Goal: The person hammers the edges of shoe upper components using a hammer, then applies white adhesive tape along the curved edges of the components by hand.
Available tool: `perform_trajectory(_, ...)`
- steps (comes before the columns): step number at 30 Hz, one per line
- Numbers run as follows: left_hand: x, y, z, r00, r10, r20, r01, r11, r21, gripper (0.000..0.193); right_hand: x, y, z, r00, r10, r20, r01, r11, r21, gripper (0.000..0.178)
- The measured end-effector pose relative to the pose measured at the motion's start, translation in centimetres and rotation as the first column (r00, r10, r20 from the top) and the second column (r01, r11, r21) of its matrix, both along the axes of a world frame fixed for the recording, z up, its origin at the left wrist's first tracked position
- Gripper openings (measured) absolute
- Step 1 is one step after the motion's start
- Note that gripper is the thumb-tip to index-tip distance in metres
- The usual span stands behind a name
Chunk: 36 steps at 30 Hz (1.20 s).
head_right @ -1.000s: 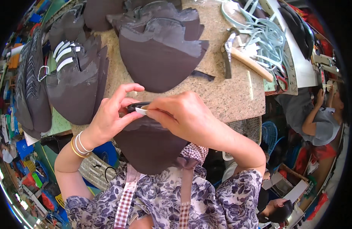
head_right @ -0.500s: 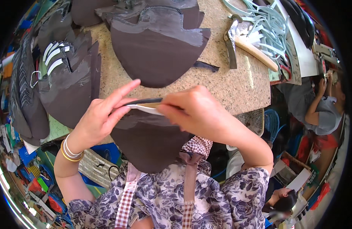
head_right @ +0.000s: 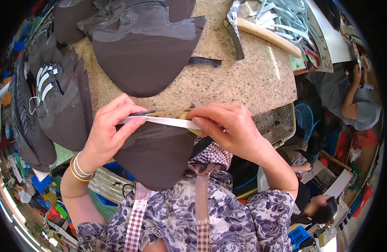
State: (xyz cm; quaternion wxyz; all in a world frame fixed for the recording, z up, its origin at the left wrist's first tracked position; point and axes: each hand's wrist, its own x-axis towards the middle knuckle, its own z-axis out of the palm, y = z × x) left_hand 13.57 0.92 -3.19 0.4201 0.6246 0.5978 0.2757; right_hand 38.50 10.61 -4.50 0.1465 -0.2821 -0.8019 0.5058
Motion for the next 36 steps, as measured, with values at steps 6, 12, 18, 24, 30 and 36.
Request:
perform_trajectory(6, 1.3, -1.0, -0.2, 0.982, 0.089, -0.166, -0.051, 0.974, 0.222, 0.014, 0.6, 0.1, 1.2, 0.995, 0.05, 0.085, -0.057, 0.995, 0.083, 0.008)
perform_trajectory(12, 0.9, -1.8, 0.0, 0.981, 0.172, -0.092, -0.144, 0.957, 0.254, 0.014, 1.3, -0.8, 1.0, 0.969, -0.06, 0.239, 0.004, 0.974, 0.227, 0.01)
perform_trajectory(18, 1.4, -2.6, 0.9, 0.96, 0.226, -0.167, -0.159, 0.926, 0.343, 0.014, -3.7, -2.1, 1.3, 0.996, -0.038, -0.084, 0.067, 0.927, 0.369, 0.016)
perform_trajectory(24, 1.7, -3.0, 1.5, 0.95, 0.268, -0.161, -0.18, 0.89, 0.418, 0.014, -6.7, -3.2, 0.8, 0.984, -0.052, -0.173, 0.123, 0.895, 0.429, 0.014)
perform_trajectory(30, -7.8, -2.6, 6.2, 0.523, 0.481, -0.703, -0.07, 0.847, 0.527, 0.027, -0.9, 1.6, 2.8, 0.898, -0.336, -0.286, 0.414, 0.865, 0.284, 0.01)
perform_trajectory(36, -10.1, 6.5, 4.4, 0.783, 0.379, -0.493, 0.058, 0.746, 0.664, 0.018, 12.4, 2.9, 6.9, 0.709, -0.533, -0.462, 0.68, 0.69, 0.248, 0.019)
